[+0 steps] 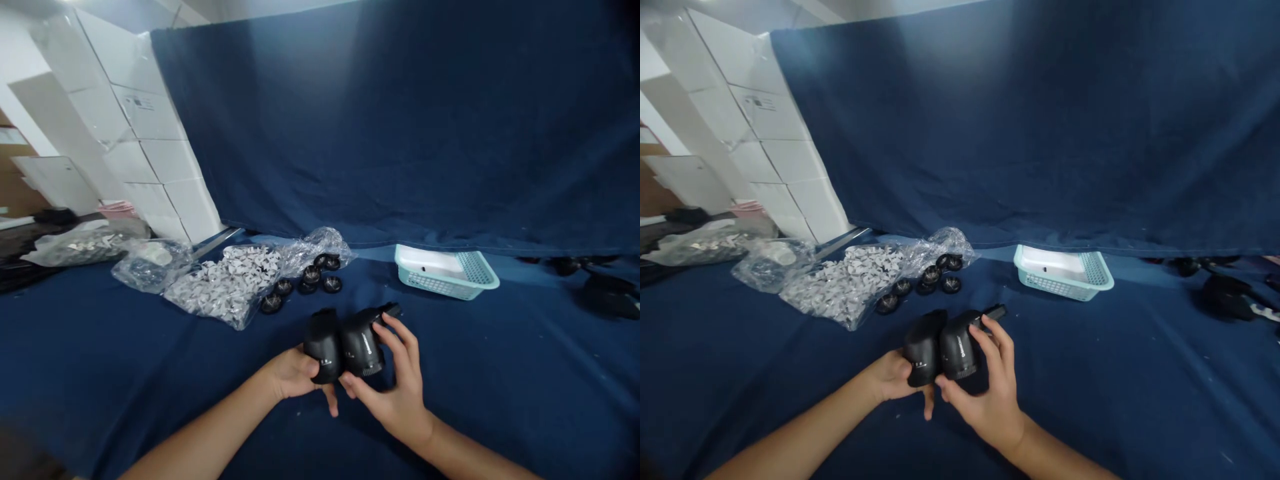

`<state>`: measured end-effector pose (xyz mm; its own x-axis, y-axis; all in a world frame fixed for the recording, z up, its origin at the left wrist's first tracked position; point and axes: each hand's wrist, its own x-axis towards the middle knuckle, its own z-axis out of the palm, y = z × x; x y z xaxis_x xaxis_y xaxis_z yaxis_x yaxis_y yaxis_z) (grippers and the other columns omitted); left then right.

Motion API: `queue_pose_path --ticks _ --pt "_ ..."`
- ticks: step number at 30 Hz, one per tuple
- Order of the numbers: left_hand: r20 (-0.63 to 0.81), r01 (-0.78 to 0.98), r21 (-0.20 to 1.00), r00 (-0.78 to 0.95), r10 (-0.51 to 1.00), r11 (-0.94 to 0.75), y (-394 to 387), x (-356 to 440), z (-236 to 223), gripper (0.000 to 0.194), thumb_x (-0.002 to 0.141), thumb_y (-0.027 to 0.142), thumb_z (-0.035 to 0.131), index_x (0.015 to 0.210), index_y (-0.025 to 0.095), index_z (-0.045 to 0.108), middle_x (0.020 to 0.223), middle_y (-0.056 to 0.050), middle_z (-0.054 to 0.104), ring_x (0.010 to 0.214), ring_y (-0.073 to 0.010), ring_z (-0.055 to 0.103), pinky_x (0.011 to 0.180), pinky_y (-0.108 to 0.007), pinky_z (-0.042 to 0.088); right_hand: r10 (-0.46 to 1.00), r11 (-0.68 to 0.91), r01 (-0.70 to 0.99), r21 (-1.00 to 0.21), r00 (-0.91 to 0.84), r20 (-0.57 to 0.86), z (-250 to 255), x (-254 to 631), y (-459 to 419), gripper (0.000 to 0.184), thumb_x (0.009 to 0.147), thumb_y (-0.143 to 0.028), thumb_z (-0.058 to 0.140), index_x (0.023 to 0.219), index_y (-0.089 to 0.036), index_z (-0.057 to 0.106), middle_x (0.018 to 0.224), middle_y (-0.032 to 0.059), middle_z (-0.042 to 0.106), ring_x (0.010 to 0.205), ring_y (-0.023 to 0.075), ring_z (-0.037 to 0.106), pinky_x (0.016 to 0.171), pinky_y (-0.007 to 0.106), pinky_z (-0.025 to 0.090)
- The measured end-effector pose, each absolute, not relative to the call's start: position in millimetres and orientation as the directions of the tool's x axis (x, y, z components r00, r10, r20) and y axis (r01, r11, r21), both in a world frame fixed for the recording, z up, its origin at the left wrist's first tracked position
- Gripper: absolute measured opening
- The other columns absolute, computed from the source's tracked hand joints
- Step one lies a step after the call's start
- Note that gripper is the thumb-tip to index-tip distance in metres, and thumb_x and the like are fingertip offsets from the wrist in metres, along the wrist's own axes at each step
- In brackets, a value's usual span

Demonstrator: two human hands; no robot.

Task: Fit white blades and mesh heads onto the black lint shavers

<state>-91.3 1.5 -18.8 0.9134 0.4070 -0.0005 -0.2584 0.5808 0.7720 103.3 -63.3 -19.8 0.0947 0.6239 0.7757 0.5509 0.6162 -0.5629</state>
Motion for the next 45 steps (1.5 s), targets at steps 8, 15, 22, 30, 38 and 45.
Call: queue_pose_path --ticks 8,15,22,30,38,45 --pt "-0.264 -0.265 0.824 0.604 0.752 0.501 -1.8 -85.1 -4.6 0.025 0.066 0.012 0.077 0.089 0.012 0.069 0.082 -0.008 0.068 0.073 -0.0239 0.067 0.065 -0.04 0.056 0.739 0.517 0.377 -0.768 0.256 0.623 -37.5 107.4 -41.3 0.041 0.085 -0.03 0.063 0.123 -0.021 0.052 0.132 0.0155 0.045 0.124 0.0334 0.045 0.096 0.059 0.046" --pt "-0.138 -0.559 0.605 0.628 0.766 0.567 -8.0 -79.0 -7.0 0.038 0.081 0.037 0.066 0.106 0.007 0.067 0.104 -0.016 0.066 0.099 -0.0309 0.063 0.083 -0.046 0.05 0.787 0.504 0.223 -0.834 0.279 0.55 -33.7 106.2 -39.4 0.04 0.09 -0.03 0.057 0.128 -0.024 0.046 0.135 0.014 0.044 0.129 0.0315 0.043 0.1 0.055 0.044" --pt "0.096 -0.635 0.469 0.728 0.679 0.614 -15.9 -79.9 -1.1 0.059 0.072 0.055 0.071 0.123 0.026 0.06 0.129 -0.013 0.058 0.122 -0.0377 0.049 0.099 -0.055 0.032 0.768 0.584 0.29 -0.758 0.105 0.631 -32.5 98.2 -35.3 0.044 0.086 -0.027 0.062 0.127 -0.022 0.046 0.135 0.0152 0.043 0.127 0.033 0.046 0.098 0.055 0.046" --pt "0.17 -0.753 0.362 0.633 0.755 0.549 -20.7 -91.7 11.5 0.065 0.07 0.06 0.071 0.125 0.027 0.059 0.125 -0.007 0.062 0.125 -0.0318 0.046 0.102 -0.046 0.032 0.731 0.646 0.39 -0.656 -0.069 0.679 -25.1 81.1 -28.1 0.044 0.089 -0.025 0.057 0.13 -0.024 0.043 0.138 0.0146 0.042 0.13 0.0317 0.042 0.105 0.057 0.039" --pt "0.122 -0.814 0.384 0.513 0.849 0.436 -16.1 -120.4 5.2 0.046 0.078 0.05 0.065 0.106 0.014 0.069 0.11 -0.014 0.068 0.108 -0.0279 0.058 0.102 -0.045 0.034 0.774 0.62 0.497 -0.607 -0.258 0.579 -17.7 71.3 -29.1 0.044 0.091 -0.029 0.053 0.133 -0.028 0.041 0.142 0.0084 0.045 0.132 0.0268 0.044 0.107 0.046 0.042" --pt "0.079 -0.774 0.448 0.532 0.843 0.446 -14.0 -134.8 -5.1 0.045 0.081 0.05 0.06 0.107 0.015 0.068 0.108 -0.015 0.069 0.106 -0.0299 0.059 0.1 -0.055 0.032 0.818 0.55 0.496 -0.672 -0.155 0.555 -32.6 71.0 -27.0 0.038 0.091 -0.033 0.054 0.128 -0.028 0.047 0.14 0.0094 0.046 0.129 0.0281 0.047 0.104 0.046 0.044"
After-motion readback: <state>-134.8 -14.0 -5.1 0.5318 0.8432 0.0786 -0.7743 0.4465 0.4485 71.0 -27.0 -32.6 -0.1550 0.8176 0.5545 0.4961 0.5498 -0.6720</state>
